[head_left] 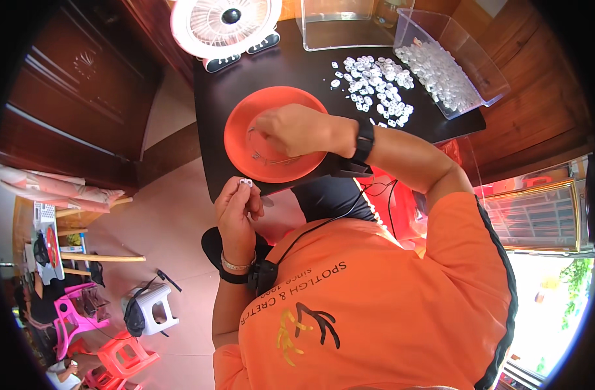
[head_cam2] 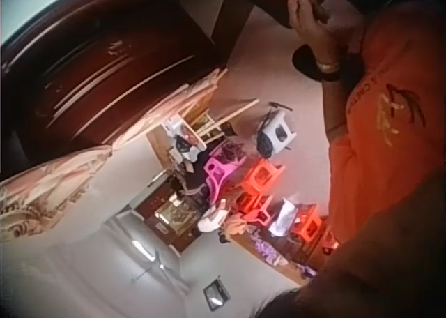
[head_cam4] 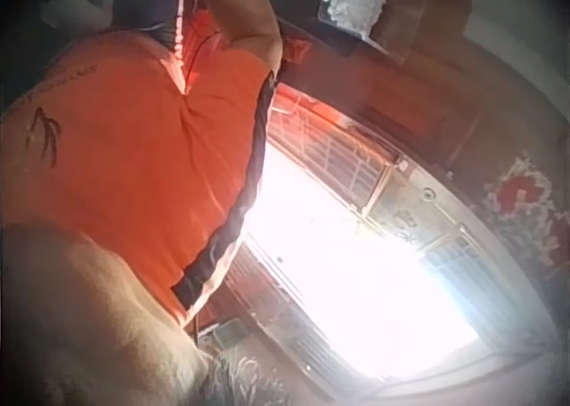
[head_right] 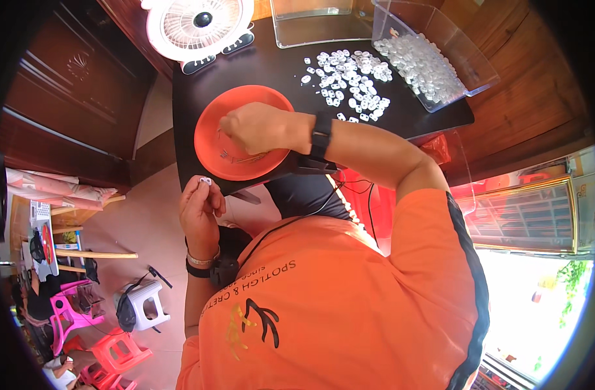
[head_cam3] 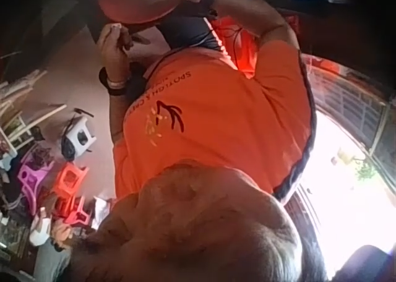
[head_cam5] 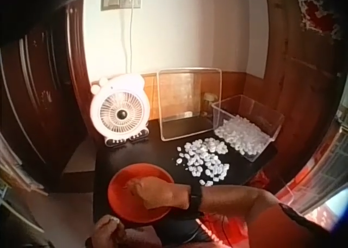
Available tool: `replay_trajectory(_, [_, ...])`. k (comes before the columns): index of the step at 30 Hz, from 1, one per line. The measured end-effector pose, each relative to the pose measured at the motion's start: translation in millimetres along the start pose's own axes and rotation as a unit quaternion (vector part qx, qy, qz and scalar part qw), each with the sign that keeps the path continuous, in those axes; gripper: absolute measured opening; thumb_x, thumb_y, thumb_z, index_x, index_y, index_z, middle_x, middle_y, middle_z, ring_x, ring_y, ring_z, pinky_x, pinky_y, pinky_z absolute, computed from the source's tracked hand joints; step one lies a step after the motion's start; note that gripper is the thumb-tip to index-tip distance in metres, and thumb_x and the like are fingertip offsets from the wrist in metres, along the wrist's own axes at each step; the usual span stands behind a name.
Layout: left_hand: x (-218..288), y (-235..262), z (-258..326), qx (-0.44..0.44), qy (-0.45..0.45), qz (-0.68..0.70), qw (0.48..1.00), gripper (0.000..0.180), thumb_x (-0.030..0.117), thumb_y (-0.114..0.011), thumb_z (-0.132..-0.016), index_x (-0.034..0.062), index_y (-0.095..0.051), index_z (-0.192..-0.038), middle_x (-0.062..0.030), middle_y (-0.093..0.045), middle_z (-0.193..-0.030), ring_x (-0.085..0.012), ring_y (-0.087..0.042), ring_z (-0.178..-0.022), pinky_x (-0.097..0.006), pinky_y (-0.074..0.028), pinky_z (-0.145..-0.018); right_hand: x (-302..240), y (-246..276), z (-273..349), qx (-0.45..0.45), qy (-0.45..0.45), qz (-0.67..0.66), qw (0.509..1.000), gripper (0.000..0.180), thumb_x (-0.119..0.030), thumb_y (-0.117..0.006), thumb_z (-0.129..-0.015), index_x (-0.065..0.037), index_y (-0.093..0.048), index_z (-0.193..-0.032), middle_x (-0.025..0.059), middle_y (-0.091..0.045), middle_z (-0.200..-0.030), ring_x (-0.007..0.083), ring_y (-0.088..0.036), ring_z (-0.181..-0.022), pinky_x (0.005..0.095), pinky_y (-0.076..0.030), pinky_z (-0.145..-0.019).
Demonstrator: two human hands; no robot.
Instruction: The recorder is picking up and assembling small white plastic components at a table.
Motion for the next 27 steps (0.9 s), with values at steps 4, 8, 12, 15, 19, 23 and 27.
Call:
replay_trajectory(4, [9.9, -8.0, 1.9, -0.014, -0.029, -0.009, 0.999, 0.025, 0.017, -0.042, -0.096, 0.0032, -0.051, -0.077, -0.0002, -0.04, -0.059, -0.0091, -0.038, -0.05, -0.023, -0.03, -0.047, -8.0, 33.9, 17.2, 0.089, -0.059, -0.243, 0.964, 0.017, -0.006, -0.057, -0.084, -0.001, -0.061, -0.1, 0.0106, -0.065, -0.088, 0.0236, -0.063, -0.079, 0.0331, -0.049, -0.073])
replay_trajectory(8, [15.6, -19.4, 3.0, -0.021, -0.028, -0.029, 0.999, 0.025, 0.018, -0.043, -0.095, 0.0023, -0.051, -0.078, 0.001, -0.038, -0.059, -0.0084, -0.035, -0.05, -0.023, -0.03, -0.048, -23.6, 28.2, 37.0, 0.057, -0.141, -0.549, 0.822, 0.01, -0.008, -0.057, -0.09, -0.002, -0.061, -0.097, -0.0006, -0.06, -0.081, 0.0057, -0.055, -0.072, 0.0219, -0.047, -0.067])
replay_trajectory(12, [15.7, -27.8, 4.7, -0.031, -0.053, -0.052, 0.997, 0.023, 0.018, -0.044, -0.095, 0.0021, -0.05, -0.079, 0.0014, -0.037, -0.06, -0.0073, -0.035, -0.052, -0.022, -0.029, -0.049, -35.5, 13.7, 44.7, 0.081, -0.137, -0.671, 0.724, 0.011, -0.014, -0.063, -0.09, -0.004, -0.06, -0.093, -0.002, -0.06, -0.08, 0.0052, -0.057, -0.069, 0.02, -0.047, -0.066])
replay_trajectory(15, [16.6, -31.2, 5.9, -0.028, -0.059, -0.076, 0.995, 0.022, 0.018, -0.045, -0.094, 0.0019, -0.05, -0.08, 0.0018, -0.038, -0.061, -0.0063, -0.034, -0.052, -0.022, -0.028, -0.049, -44.4, 13.0, 47.3, 0.091, -0.162, -0.679, 0.71, 0.013, -0.017, -0.063, -0.09, -0.005, -0.06, -0.087, -0.0027, -0.059, -0.075, 0.005, -0.057, -0.066, 0.0188, -0.047, -0.062])
replay_trajectory(19, [16.8, -32.2, 7.4, -0.014, -0.071, -0.099, 0.992, 0.02, 0.017, -0.045, -0.093, 0.0011, -0.051, -0.082, 0.0019, -0.04, -0.063, -0.0058, -0.034, -0.053, -0.021, -0.028, -0.049, -48.8, 2.5, 47.4, 0.098, -0.166, -0.682, 0.706, 0.018, -0.021, -0.063, -0.091, -0.005, -0.06, -0.083, -0.0026, -0.059, -0.072, 0.0045, -0.054, -0.064, 0.0185, -0.043, -0.056])
replay_trajectory(23, [17.7, -33.1, 9.0, -0.013, -0.057, -0.114, 0.992, 0.019, 0.016, -0.046, -0.092, 0.0001, -0.052, -0.083, 0.0021, -0.039, -0.062, -0.0057, -0.034, -0.052, -0.021, -0.027, -0.049, -54.2, -1.9, 47.3, 0.1, -0.158, -0.676, 0.713, 0.019, -0.021, -0.063, -0.091, -0.005, -0.06, -0.082, -0.0027, -0.058, -0.072, 0.0043, -0.051, -0.064, 0.0194, -0.042, -0.057])
replay_trajectory(27, [17.0, -33.2, 9.3, -0.022, -0.06, -0.109, 0.992, 0.02, 0.017, -0.046, -0.092, 0.0014, -0.051, -0.08, 0.0023, -0.038, -0.061, -0.0057, -0.034, -0.052, -0.022, -0.027, -0.048, -55.3, -2.4, 47.7, 0.094, -0.152, -0.672, 0.719, 0.018, -0.021, -0.062, -0.091, -0.005, -0.06, -0.083, -0.0025, -0.058, -0.072, 0.0048, -0.052, -0.066, 0.0197, -0.042, -0.058])
Point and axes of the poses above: each hand's wrist, its own z-axis away from the middle knuckle, its own y-axis out of the back of the hand, x = y × z, the point moved 6 cm from there along -z, towards the middle knuckle
